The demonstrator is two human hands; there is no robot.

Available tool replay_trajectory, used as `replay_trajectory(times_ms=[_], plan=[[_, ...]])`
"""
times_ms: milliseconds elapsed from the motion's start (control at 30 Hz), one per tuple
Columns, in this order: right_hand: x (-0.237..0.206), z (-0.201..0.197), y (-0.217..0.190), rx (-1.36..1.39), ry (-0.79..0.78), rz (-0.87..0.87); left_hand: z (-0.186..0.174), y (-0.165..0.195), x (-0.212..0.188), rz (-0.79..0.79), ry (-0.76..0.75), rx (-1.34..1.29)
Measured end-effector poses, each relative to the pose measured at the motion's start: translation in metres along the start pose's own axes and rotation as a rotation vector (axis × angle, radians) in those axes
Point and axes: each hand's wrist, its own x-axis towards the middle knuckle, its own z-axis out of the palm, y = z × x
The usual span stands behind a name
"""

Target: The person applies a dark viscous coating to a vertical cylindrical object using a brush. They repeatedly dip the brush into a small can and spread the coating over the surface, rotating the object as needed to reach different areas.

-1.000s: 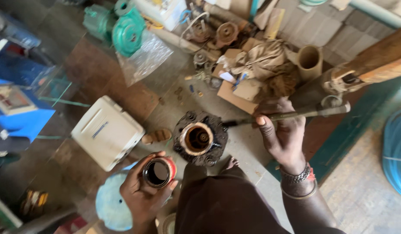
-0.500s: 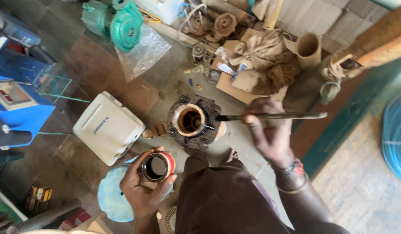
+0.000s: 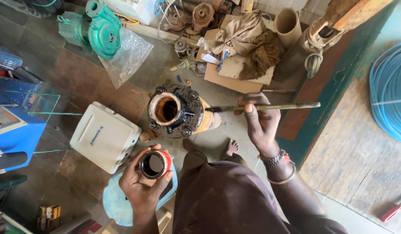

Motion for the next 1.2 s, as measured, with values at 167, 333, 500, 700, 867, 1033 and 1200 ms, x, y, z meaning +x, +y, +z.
replay_trajectory(times_ms=[167,333,500,700,867,1033,1200], plan=[[-0.025,0.02,0.023,-0.085,0.066,0.029,-0.005,-0.009,-0.005,0.033,-0.02,0.028],[-0.074,0.01,0.042,-0.043,-0.077,0.051,-0.013,-0.015,-0.005,-0.004,-0.054,-0.067],[-0.068,0.004,0.064,-0.053,-0.004,0.156,-0.023,-0.025,0.001,-0.016,-0.139,-0.049],[-0.083,0.029,0.058,-0.18,0.129,-0.126,-0.036,-0.034,-0.001,-0.024,-0.24,-0.049],[-0.111,0.039,0.032,0.117,0.094,0.017,-0.044,-0.04,-0.011,-0.034,-0.309,-0.133],[-0.083,0.052,0.023,-0.048,0.292,-0.059,-0.053,-0.044,-0.025,-0.118,-0.378,-0.28],[-0.095,0.064,0.011,-0.061,0.206,-0.077,-0.06,-0.05,-0.043,-0.129,-0.388,-0.309]])
